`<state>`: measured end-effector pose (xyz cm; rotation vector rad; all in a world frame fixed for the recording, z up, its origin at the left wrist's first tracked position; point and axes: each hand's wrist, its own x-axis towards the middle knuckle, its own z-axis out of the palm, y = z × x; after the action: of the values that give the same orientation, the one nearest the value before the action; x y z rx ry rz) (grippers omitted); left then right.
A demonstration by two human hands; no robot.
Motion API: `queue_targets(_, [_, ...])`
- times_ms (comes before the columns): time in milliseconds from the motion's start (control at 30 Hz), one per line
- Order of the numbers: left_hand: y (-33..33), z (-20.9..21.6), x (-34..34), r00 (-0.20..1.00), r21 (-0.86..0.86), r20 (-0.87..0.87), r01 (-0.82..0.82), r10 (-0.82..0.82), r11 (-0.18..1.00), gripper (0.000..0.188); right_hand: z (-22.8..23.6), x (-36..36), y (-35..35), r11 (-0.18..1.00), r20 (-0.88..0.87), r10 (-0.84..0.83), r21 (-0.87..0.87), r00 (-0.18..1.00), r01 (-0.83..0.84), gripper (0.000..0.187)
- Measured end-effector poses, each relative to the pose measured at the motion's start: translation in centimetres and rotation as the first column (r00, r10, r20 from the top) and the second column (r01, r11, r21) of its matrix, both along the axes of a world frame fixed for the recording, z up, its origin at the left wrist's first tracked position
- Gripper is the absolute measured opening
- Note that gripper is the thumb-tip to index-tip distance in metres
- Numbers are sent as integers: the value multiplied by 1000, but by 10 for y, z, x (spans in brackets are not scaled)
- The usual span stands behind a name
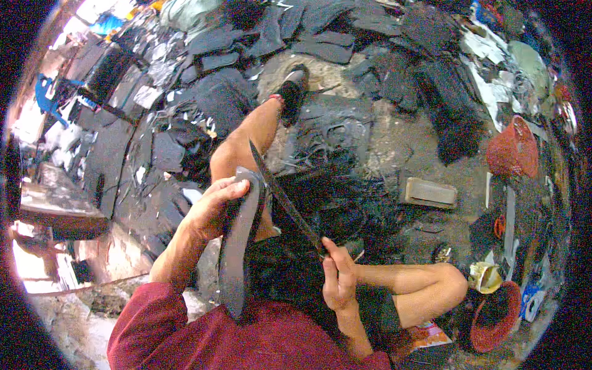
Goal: The person sits on the floor and uses a knife to cut black rubber sheets into smaller pieces. They repeatedly pick up sheets, slice them, and place the cut pieces aside.
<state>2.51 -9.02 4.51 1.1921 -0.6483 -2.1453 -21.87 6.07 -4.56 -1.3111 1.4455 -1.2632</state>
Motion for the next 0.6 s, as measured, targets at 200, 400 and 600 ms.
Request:
queue_targets(200, [19, -19, 10, 992, 23, -35, -117, 117, 993, 35, -20, -9, 50, 978, -226, 199, -16, 954, -208, 29])
queue_targets(400, [17, -27, 6, 992, 6, -14, -124, 124, 992, 35, -18, 2, 20, 985, -321, 140, -49, 937, -164, 43])
queue_targets(600, [9, -14, 8, 990, 1, 125, 60, -60, 998, 30, 29, -30, -61, 925, -454, 345, 18, 822, -378, 47])
